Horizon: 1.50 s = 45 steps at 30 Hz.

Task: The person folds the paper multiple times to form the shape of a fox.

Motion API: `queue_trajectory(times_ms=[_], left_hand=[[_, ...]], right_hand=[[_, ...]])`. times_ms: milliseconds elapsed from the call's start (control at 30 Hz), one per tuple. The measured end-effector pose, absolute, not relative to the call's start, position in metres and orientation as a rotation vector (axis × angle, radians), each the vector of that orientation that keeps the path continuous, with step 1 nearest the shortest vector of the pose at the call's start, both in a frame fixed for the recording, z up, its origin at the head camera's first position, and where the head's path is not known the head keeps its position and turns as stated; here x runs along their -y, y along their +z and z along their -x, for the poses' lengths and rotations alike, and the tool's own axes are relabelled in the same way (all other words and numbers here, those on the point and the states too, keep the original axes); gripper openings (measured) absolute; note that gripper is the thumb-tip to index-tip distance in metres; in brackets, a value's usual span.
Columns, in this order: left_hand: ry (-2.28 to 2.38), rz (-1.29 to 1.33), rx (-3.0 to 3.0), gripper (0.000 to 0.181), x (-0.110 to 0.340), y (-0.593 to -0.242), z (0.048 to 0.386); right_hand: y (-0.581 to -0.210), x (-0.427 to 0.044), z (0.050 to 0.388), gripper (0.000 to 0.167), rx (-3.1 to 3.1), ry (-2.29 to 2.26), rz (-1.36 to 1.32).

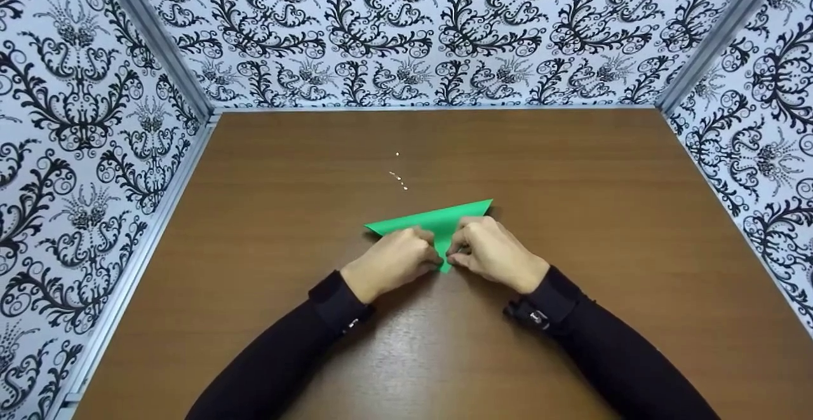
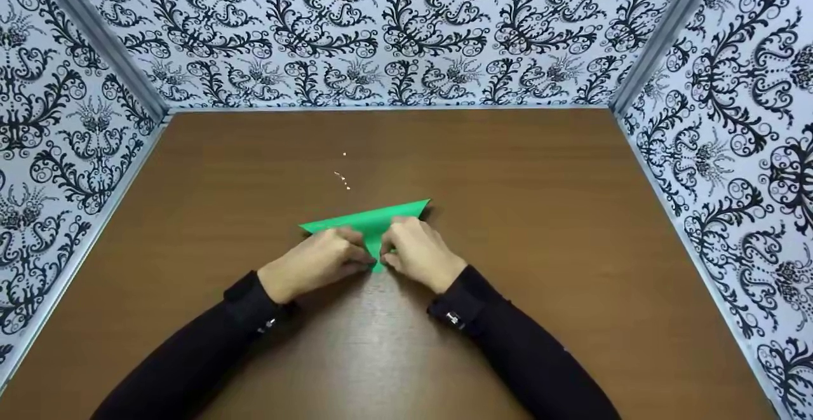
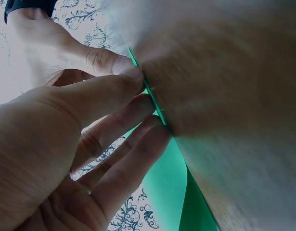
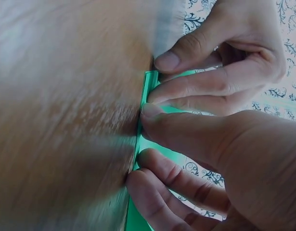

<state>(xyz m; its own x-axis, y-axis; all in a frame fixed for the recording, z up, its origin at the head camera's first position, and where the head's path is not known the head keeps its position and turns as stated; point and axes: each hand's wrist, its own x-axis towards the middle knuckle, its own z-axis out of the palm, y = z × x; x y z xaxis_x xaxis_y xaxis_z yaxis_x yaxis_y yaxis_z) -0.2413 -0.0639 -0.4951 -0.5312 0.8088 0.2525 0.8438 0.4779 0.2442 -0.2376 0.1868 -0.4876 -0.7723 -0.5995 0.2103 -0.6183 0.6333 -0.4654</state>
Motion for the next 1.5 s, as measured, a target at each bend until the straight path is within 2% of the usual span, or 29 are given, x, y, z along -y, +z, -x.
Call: queue_trajectory(times_ms=[633, 967, 1133, 1500], left_hand=[[-0.487, 1.506, 2.635, 0.015, 0.073, -0.492, 0.239], [-0.462, 1.523, 2.674, 0.016, 0.072, -0.491, 0.236], [-0.445, 1.541, 2.651, 0.011, 0.071, -0.490, 0.234], [-0.504, 1.521, 2.682, 0.016, 0.072, -0.488, 0.232]], right_hand=[[-0.467, -0.192, 0.263, 0.003, 2.848, 0.840, -1.041], [-0.447, -0.178, 0.295, 0.014, 2.836, 0.862, -0.983], [-0.447, -0.168, 0.308, 0.014, 2.867, 0.830, -1.047], [-0.457, -0.153, 0.327, 0.014, 2.910, 0.730, -1.155]])
